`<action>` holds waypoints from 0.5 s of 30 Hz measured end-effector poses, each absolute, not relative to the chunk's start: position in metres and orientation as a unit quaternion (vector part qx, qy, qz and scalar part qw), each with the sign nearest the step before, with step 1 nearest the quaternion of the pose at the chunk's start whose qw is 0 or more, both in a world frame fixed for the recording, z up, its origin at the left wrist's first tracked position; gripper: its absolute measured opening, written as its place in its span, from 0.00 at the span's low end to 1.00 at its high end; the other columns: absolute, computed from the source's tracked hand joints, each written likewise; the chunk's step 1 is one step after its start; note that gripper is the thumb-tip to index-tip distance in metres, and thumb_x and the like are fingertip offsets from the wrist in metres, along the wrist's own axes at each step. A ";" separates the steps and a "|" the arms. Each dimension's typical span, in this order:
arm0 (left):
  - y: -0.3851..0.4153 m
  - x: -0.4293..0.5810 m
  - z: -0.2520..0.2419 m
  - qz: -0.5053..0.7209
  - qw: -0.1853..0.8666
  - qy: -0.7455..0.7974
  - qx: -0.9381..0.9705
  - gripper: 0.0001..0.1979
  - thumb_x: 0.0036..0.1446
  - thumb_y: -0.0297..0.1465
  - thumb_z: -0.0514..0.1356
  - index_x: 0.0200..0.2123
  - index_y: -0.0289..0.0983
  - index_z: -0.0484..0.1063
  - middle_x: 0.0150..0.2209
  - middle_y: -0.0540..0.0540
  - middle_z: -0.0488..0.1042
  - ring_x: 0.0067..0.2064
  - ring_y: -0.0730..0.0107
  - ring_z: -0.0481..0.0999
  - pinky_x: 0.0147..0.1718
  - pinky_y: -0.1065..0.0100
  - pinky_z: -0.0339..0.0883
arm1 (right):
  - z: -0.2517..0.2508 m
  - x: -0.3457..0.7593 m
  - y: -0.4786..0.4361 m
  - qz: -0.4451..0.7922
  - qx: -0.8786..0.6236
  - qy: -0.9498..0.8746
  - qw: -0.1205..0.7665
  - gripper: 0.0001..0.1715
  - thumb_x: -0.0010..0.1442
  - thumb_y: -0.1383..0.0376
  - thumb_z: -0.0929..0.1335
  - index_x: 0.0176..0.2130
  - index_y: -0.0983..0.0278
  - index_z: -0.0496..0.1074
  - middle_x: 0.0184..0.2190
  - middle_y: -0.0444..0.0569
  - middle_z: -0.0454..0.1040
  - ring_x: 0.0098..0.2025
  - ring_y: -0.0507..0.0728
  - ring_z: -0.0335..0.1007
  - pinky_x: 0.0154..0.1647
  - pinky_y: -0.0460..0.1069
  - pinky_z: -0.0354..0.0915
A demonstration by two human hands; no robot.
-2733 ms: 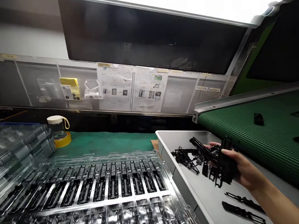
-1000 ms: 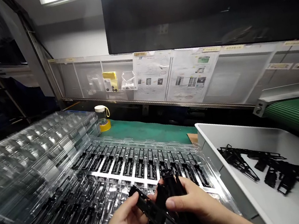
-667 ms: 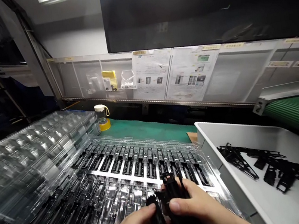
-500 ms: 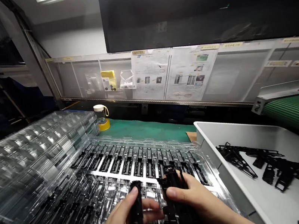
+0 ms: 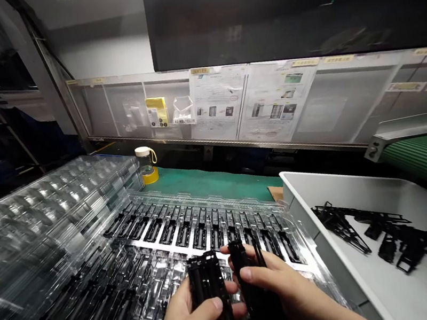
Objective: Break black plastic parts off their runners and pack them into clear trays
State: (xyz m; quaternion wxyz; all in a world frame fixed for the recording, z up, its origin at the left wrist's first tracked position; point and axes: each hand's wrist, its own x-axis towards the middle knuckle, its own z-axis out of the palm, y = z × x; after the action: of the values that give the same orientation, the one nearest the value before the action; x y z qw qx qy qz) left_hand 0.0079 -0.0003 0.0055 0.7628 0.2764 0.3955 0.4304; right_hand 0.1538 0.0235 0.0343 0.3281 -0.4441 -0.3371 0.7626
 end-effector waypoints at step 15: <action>-0.001 0.006 0.017 0.478 0.762 0.373 0.227 0.17 0.40 0.22 0.59 0.38 0.29 0.63 0.33 0.37 0.71 0.35 0.59 0.70 0.37 0.61 0.61 | 0.029 0.163 0.027 0.744 -0.438 -0.377 0.337 0.22 0.44 0.72 0.63 0.42 0.64 0.63 0.33 0.45 0.67 0.32 0.50 0.64 0.35 0.46 0.58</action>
State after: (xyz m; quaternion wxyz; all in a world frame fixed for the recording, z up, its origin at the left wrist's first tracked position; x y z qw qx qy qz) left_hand 0.0058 -0.0011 0.0174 0.7624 0.2271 0.3727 0.4777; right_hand 0.1630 0.0269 0.0290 0.3366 -0.4377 -0.3765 0.7439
